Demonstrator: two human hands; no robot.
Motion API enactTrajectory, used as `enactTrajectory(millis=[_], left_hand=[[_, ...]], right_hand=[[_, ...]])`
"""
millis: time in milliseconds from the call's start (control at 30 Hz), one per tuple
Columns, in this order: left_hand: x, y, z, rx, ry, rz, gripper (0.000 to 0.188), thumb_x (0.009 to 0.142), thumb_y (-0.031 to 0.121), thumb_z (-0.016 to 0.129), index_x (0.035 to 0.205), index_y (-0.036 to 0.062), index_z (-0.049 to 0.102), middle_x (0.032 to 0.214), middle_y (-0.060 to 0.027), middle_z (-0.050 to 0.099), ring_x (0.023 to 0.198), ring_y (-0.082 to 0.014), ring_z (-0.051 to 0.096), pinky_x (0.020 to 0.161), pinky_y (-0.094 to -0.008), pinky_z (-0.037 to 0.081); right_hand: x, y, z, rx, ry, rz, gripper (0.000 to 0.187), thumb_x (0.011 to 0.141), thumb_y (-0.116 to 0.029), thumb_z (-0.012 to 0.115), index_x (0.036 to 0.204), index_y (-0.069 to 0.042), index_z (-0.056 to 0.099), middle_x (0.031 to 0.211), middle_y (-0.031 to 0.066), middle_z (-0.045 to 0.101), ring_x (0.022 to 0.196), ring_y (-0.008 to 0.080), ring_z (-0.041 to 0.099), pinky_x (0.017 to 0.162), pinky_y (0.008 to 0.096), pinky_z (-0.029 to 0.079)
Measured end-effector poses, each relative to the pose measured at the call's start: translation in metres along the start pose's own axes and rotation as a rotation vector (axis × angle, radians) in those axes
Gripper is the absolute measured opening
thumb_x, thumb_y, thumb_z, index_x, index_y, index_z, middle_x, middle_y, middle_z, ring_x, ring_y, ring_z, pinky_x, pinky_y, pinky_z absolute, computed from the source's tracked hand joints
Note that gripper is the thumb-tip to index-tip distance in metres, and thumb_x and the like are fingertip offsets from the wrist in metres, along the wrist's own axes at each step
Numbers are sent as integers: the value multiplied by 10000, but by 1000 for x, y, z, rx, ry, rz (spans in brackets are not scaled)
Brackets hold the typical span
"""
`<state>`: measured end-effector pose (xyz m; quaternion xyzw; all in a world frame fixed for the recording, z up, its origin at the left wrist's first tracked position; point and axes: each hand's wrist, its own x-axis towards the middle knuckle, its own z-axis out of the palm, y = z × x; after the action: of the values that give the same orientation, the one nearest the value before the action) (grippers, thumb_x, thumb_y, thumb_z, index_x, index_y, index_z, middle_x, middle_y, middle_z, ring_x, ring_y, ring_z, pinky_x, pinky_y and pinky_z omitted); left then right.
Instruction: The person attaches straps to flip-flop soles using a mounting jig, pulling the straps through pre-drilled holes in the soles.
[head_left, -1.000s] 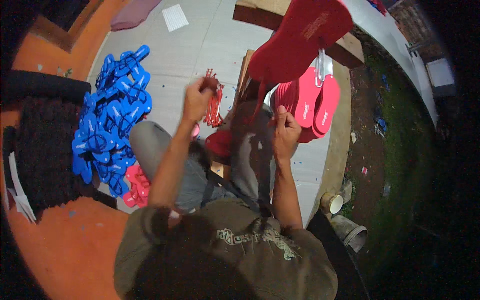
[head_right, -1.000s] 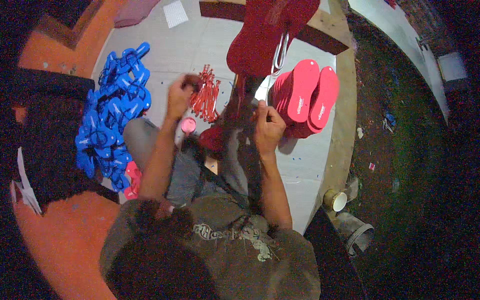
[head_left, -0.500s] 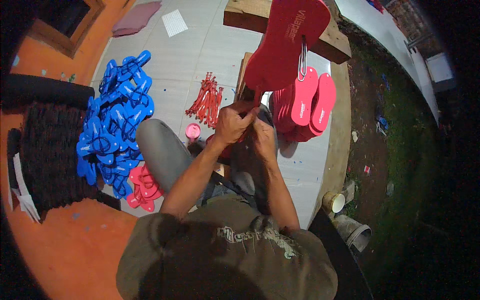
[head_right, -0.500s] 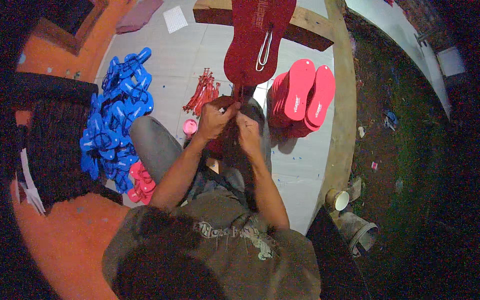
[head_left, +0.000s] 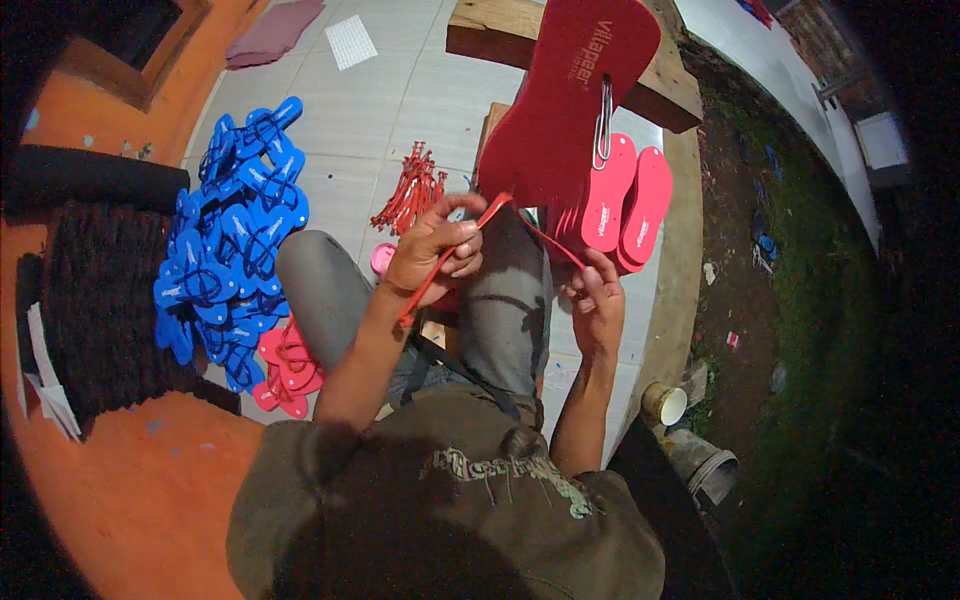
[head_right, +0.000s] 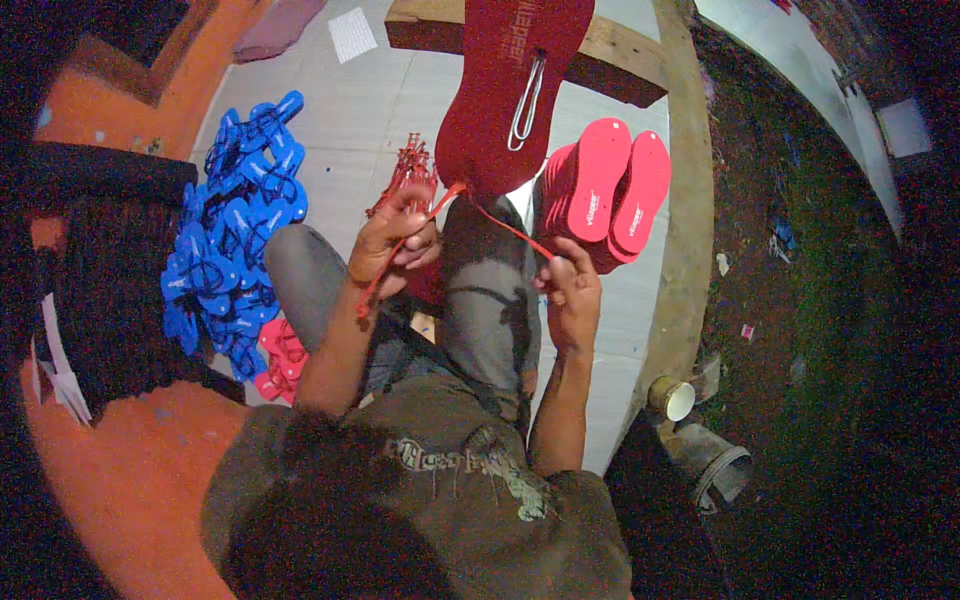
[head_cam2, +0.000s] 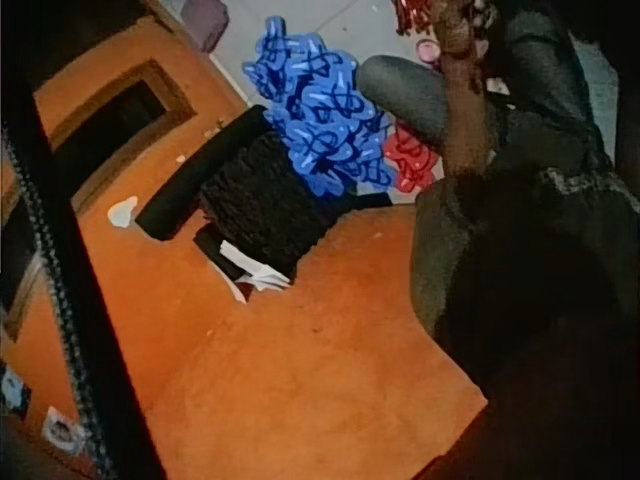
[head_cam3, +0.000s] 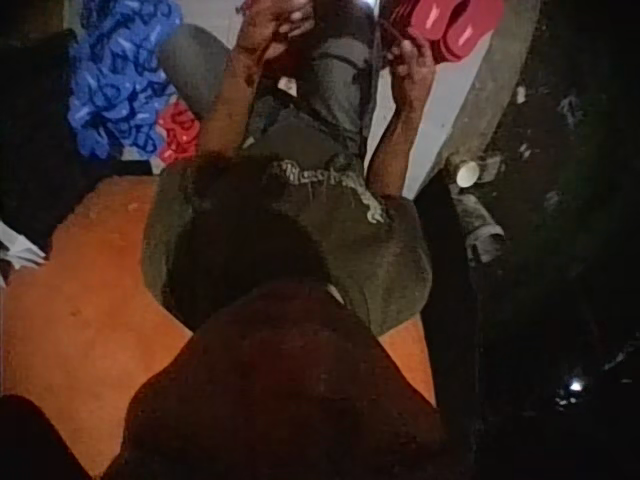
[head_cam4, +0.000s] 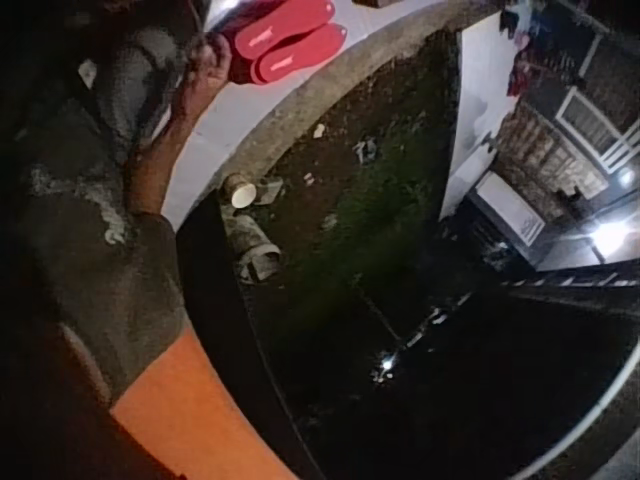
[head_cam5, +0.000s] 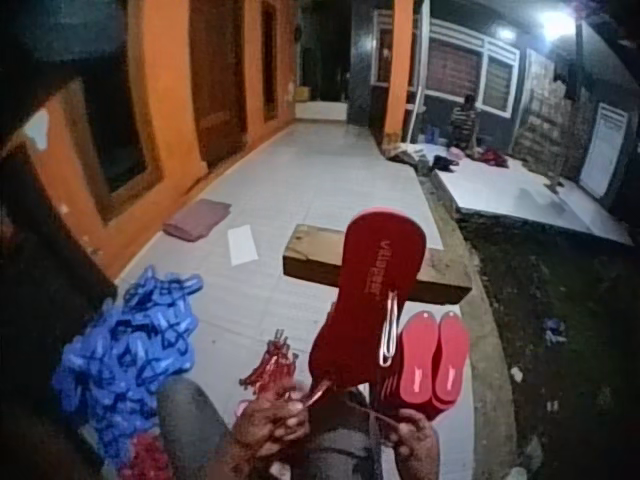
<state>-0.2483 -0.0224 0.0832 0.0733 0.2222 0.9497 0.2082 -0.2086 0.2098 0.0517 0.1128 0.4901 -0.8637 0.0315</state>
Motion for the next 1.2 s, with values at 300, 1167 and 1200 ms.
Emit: enactTrajectory(millis=[300, 1167, 1200], left_hand=[[-1, 8, 27, 396, 333, 223, 216, 824, 162, 508, 939, -6, 579, 702, -32, 555, 614, -93, 524, 602, -229, 441], [141, 74, 126, 1738, 194, 722, 498, 837, 515, 437, 790, 26, 516, 597, -169, 511, 582, -340, 527, 552, -386, 395], [142, 72, 126, 1739, 188, 798, 504, 836, 521, 433, 766, 28, 505, 590, -168, 502, 577, -338, 523, 547, -384, 391]], right_hand=[[13, -7, 10, 616, -53, -100, 324, 863, -122, 501, 1165, -33, 423, 886, 32, 561, 862, 154, 536, 788, 309, 433], [40, -91, 102, -305, -272, -580, 305, 897, -287, 458, 805, -18, 570, 653, 13, 551, 595, 73, 511, 593, 219, 415], [42, -85, 99, -257, -307, -533, 310, 896, -292, 457, 810, -16, 568, 662, 13, 550, 606, 73, 509, 614, 216, 421]])
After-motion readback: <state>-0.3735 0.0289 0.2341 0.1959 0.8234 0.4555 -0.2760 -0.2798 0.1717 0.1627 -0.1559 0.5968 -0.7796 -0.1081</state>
